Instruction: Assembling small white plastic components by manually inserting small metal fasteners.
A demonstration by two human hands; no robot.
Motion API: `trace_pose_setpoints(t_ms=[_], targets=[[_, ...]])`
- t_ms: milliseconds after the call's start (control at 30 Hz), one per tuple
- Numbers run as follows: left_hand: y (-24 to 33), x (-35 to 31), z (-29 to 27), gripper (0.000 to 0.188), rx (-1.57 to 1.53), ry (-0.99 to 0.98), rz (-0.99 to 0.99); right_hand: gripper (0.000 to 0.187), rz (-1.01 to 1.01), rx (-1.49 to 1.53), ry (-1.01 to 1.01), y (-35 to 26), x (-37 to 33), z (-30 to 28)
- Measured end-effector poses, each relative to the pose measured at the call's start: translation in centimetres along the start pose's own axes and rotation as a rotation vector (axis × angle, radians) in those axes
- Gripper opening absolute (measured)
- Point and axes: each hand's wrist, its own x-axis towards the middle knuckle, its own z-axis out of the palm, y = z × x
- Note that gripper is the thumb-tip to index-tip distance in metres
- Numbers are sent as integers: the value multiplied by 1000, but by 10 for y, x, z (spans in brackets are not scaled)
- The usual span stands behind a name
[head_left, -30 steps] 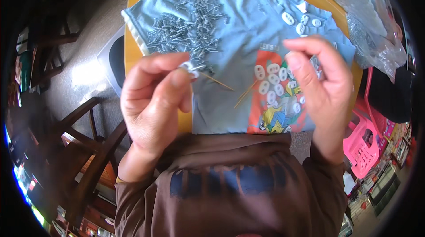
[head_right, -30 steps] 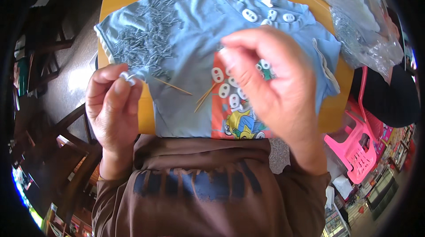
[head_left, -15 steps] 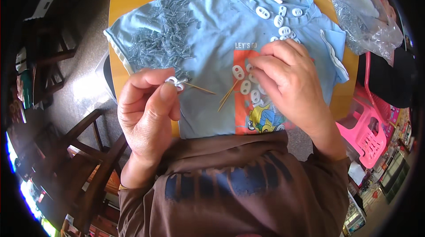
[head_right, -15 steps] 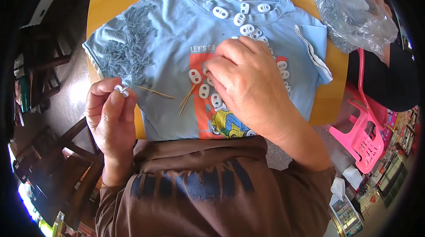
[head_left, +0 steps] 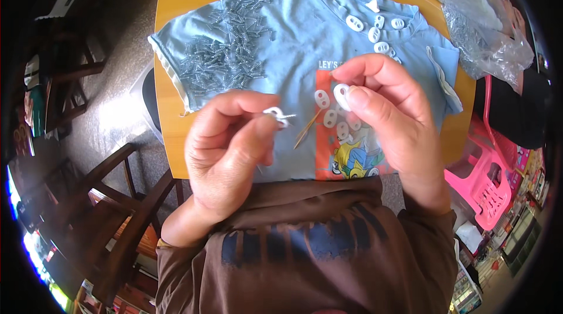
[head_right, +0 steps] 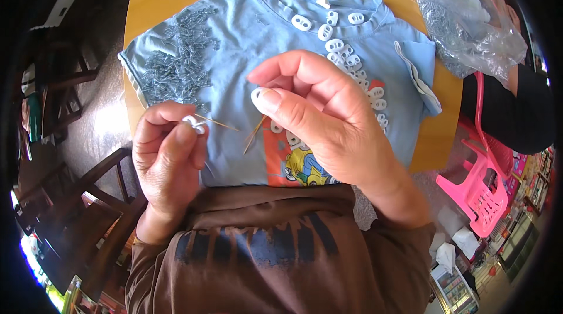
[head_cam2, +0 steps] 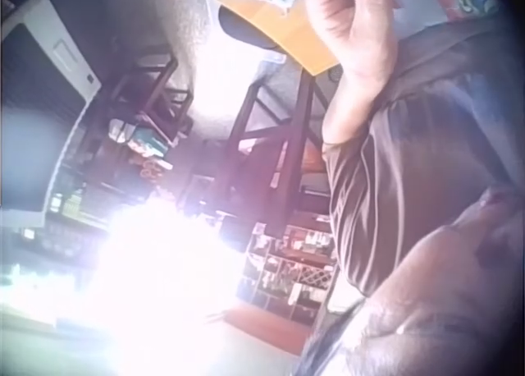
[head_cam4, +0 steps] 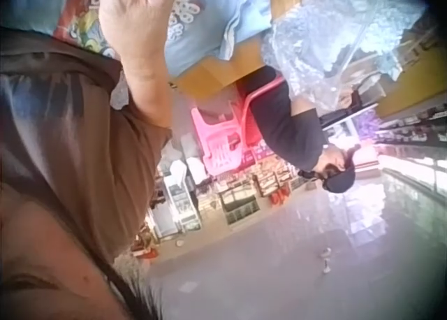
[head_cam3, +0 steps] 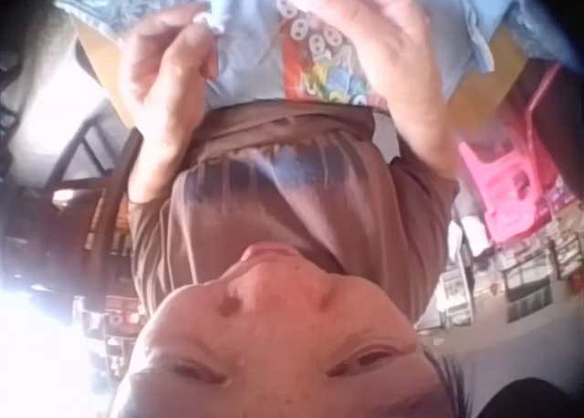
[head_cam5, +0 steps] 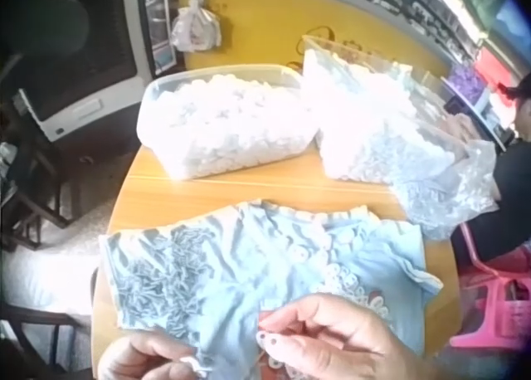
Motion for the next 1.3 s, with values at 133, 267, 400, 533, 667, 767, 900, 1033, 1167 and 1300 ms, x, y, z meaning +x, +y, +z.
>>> trace_pose_setpoints(t_ms=[133, 267, 400, 533, 667, 767, 900, 1033, 1167, 1300], targets=[[4, 1, 13, 18, -48, -13, -75, 18, 30, 85, -34, -3, 0, 8], [4, 3, 20, 14, -63, 6, -102, 16, 30, 144, -62, -2, -1, 13], [0, 6, 19, 11, -79, -9, -90, 17, -46, 129, -72, 0, -1, 17], [1, 6, 19, 11, -68, -7, -97, 18, -74, 96, -95, 2, 0, 15], [2, 4, 19, 10, -68, 4, -101, 17, -177, -13, -87, 3, -1, 15], [0, 6, 18, 10, -73, 16, -101, 17, -206, -38, -99, 4, 1, 14], [-4, 5, 13, 14, -112, -53, -91, 17, -267, -115, -119, 6, 2, 12], [-4, 4, 13, 14, -90, -49, -92, 17, -329, -305, -104, 6, 1, 10], [-4, 5, 14, 14, -94, -39, -97, 16, -427, -395, -104, 8, 3, 10], [-5, 6, 14, 13, -92, -45, -83, 16, -464, -435, -122, 9, 3, 11]])
